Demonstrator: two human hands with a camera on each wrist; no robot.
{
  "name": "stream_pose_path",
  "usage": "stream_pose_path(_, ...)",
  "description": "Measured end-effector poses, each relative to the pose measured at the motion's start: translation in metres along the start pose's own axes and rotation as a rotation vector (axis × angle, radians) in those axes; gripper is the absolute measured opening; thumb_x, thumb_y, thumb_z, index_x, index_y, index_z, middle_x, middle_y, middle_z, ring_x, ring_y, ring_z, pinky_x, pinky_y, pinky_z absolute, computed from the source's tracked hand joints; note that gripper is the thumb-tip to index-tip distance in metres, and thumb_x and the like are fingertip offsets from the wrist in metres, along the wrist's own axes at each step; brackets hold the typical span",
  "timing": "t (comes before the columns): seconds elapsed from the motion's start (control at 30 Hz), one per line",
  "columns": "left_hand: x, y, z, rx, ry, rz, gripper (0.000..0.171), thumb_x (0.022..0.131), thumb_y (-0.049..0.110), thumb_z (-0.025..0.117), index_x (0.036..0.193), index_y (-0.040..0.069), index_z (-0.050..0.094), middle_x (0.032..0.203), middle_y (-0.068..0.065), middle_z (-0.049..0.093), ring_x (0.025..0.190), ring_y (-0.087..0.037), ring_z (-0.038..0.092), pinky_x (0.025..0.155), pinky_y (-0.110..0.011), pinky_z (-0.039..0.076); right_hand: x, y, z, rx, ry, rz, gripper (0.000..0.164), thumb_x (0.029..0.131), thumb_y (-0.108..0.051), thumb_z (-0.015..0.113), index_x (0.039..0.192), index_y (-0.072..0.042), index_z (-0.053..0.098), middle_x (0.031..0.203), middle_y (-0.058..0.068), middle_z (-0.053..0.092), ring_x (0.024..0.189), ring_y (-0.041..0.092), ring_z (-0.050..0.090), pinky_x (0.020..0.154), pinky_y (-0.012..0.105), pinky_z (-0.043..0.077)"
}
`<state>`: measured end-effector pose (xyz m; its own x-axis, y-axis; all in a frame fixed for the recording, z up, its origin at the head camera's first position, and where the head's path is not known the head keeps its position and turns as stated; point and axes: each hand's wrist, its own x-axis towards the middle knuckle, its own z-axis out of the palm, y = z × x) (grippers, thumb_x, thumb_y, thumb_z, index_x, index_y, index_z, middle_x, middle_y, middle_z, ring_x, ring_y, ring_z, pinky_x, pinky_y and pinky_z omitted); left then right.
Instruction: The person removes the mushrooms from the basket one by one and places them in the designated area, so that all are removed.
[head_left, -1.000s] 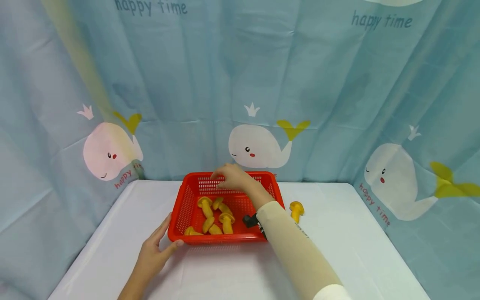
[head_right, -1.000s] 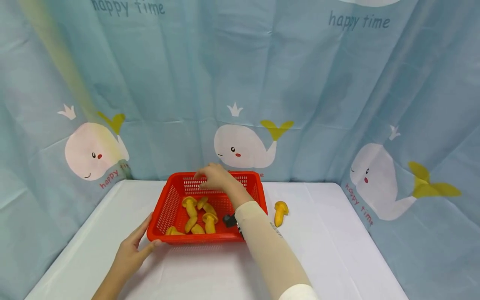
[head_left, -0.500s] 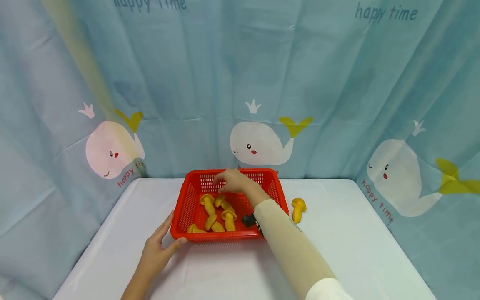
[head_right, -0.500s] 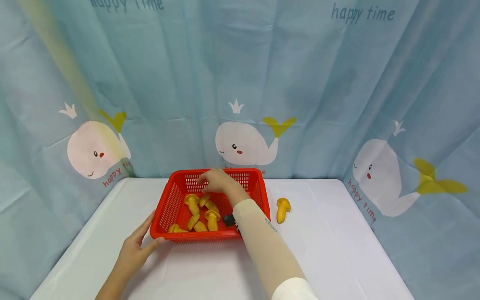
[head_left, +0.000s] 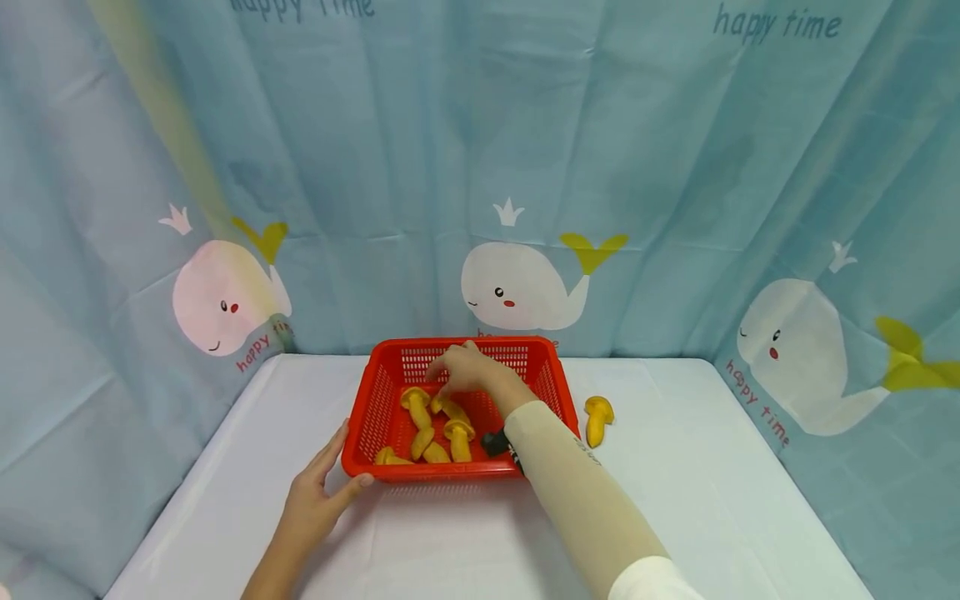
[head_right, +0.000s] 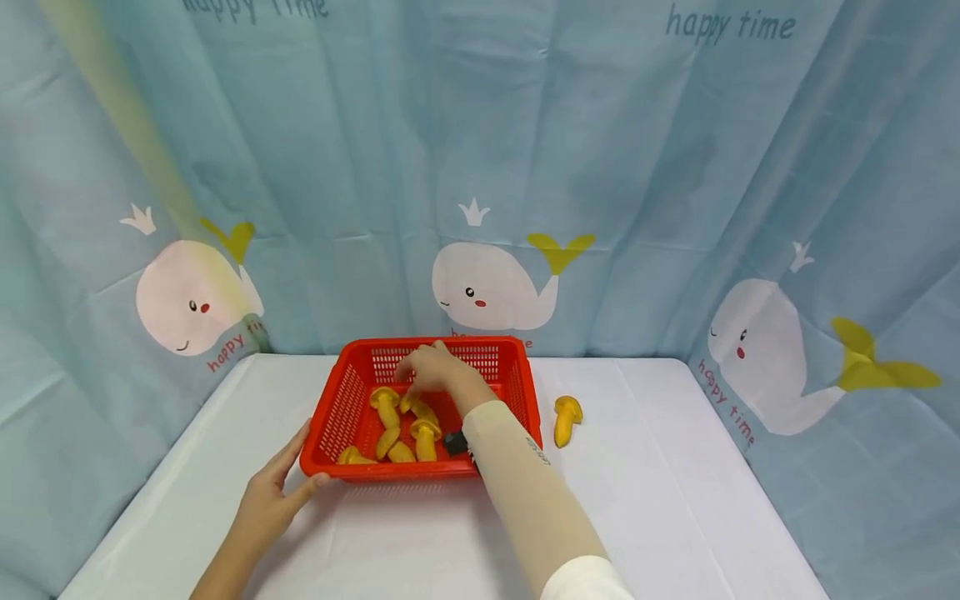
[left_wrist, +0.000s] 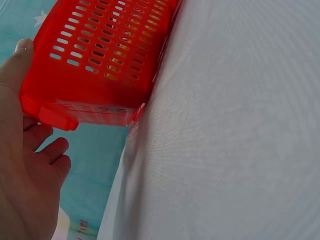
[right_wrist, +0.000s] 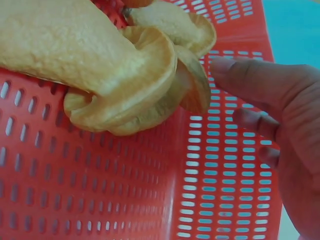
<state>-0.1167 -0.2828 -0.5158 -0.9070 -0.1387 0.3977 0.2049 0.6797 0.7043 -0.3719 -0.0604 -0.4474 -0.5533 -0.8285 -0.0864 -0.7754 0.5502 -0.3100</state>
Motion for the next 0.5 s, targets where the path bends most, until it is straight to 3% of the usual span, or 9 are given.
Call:
stream_pose_path(0.1, -0.0006, -0.0011, 0.0, -0.01, 0.014, 0.014, 0.092, 0.083, 0.024, 0.087, 0.16, 0.025, 0.037, 0.16, -0.008, 0.044, 0.141, 0.013, 0.031, 0.103, 0.002, 0.025, 0.0001, -0.0014, 0.0013, -0.038, -0.013, -0.014, 0.038, 0.092, -0.035, 0.078, 0.129, -0.027, 0.073, 0.124, -0.013, 0.07, 0.119, 0.012, 0.053, 0.107, 0.041, 0.028)
stream_pose_path(0.3, -0.0019, -0.0048, 0.0014, -0.025, 0.012, 0.015, 0.093, 0.083, 0.023, 0.086, 0.16, 0.032, 0.035, 0.161, -0.003, 0.043, 0.141, 0.014, 0.031, 0.104, 0.002, 0.025, -0.0004, -0.0016, 0.0053, -0.107, -0.037, 0.004, 0.037, 0.091, -0.04, 0.077, 0.128, -0.032, 0.073, 0.126, -0.015, 0.069, 0.128, 0.017, 0.051, 0.11, 0.043, 0.027)
stream_pose_path(0.5, -0.0012, -0.0038, 0.0014, -0.025, 0.012, 0.009, 0.092, 0.083, 0.025, 0.087, 0.16, 0.029, 0.036, 0.161, -0.003, 0.043, 0.142, 0.012, 0.032, 0.104, 0.001, 0.025, -0.0013, -0.0006, 0.0098, -0.12, -0.058, 0.036, 0.037, 0.091, -0.039, 0.078, 0.127, -0.034, 0.073, 0.128, -0.016, 0.067, 0.128, 0.017, 0.05, 0.108, 0.04, 0.027)
